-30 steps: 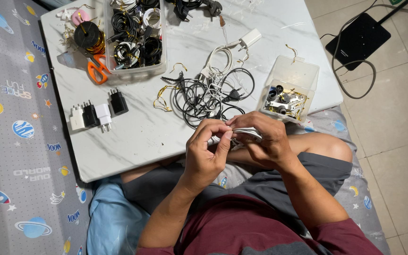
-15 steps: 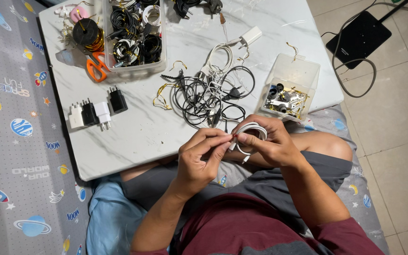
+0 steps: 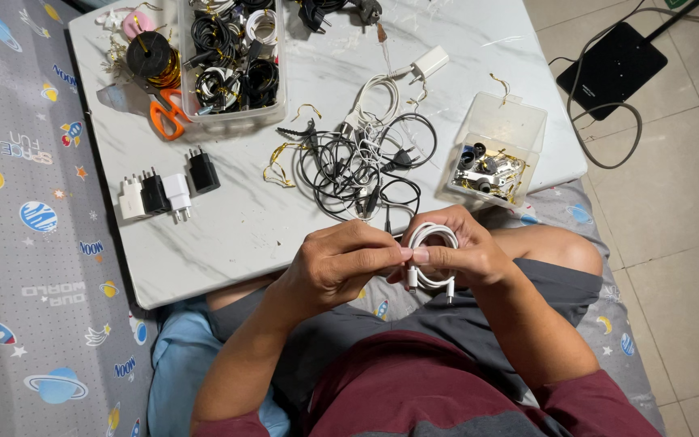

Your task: The person winds several white and black USB cables by hand and places some into a plastic box.

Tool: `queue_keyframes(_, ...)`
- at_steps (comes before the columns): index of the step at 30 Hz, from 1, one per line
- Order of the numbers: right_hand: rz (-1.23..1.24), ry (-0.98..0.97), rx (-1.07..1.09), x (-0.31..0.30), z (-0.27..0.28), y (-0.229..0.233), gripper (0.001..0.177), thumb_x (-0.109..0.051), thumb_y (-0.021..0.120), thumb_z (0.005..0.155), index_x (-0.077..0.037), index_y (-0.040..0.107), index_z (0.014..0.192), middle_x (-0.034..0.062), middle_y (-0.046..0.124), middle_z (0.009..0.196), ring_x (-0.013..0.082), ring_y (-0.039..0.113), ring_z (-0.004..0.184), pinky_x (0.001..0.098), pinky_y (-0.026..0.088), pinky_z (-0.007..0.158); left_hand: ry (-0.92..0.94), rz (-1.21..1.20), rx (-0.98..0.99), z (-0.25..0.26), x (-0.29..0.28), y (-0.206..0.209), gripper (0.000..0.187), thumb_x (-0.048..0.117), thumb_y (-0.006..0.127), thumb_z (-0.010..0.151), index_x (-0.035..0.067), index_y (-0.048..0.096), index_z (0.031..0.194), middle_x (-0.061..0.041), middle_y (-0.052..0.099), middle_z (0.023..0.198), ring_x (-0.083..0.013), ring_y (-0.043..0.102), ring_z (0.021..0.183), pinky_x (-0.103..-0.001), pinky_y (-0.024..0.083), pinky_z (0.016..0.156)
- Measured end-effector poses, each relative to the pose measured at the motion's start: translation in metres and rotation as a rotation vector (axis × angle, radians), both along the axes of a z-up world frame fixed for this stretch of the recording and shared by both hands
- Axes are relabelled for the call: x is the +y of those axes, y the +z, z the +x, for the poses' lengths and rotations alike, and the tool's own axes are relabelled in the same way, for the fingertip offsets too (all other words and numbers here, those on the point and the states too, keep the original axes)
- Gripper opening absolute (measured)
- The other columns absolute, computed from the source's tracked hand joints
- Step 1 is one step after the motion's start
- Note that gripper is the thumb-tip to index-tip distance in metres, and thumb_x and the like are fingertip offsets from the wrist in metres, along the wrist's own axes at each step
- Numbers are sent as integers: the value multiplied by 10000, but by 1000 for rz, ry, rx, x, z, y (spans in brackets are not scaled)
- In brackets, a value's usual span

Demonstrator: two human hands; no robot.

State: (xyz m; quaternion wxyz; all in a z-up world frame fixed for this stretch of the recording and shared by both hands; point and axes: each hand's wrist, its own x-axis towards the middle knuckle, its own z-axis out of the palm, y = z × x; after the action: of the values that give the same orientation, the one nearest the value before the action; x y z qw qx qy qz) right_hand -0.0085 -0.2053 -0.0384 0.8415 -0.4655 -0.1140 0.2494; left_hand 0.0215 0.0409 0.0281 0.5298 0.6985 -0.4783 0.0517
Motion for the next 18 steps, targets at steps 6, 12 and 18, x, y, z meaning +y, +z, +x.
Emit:
queue_keyframes(6, 113, 133, 60, 7, 5, 5, 226, -118, 755, 934, 93, 679, 959, 160, 721, 826, 211, 713, 724, 475, 650, 828, -39, 153, -114, 6, 9, 14, 324, -43, 726, 874, 105, 728, 1162, -45, 681, 1060, -207, 696, 889, -332, 575, 743)
queue_keyframes(12, 170, 188, 131, 9, 9, 2, 198, -93, 750, 948, 93, 690, 980, 171, 720, 828, 236, 726, 672, 526, 650, 850, -1, 167, -196, 7, 6, 15, 264, 64, 812, 900, 60, 667, 1121, -63, 636, 1007, -234, 656, 864, -361, 549, 736)
queue_keyframes(18, 112, 189, 155, 11, 17, -4, 178, -73, 751, 917, 86, 700, 980, 180, 741, 840, 222, 732, 688, 396, 622, 690, 53, 197, -275, 8, 8, 8, 261, 53, 810, 880, 27, 650, 1085, -76, 636, 1009, -258, 659, 895, -378, 551, 783)
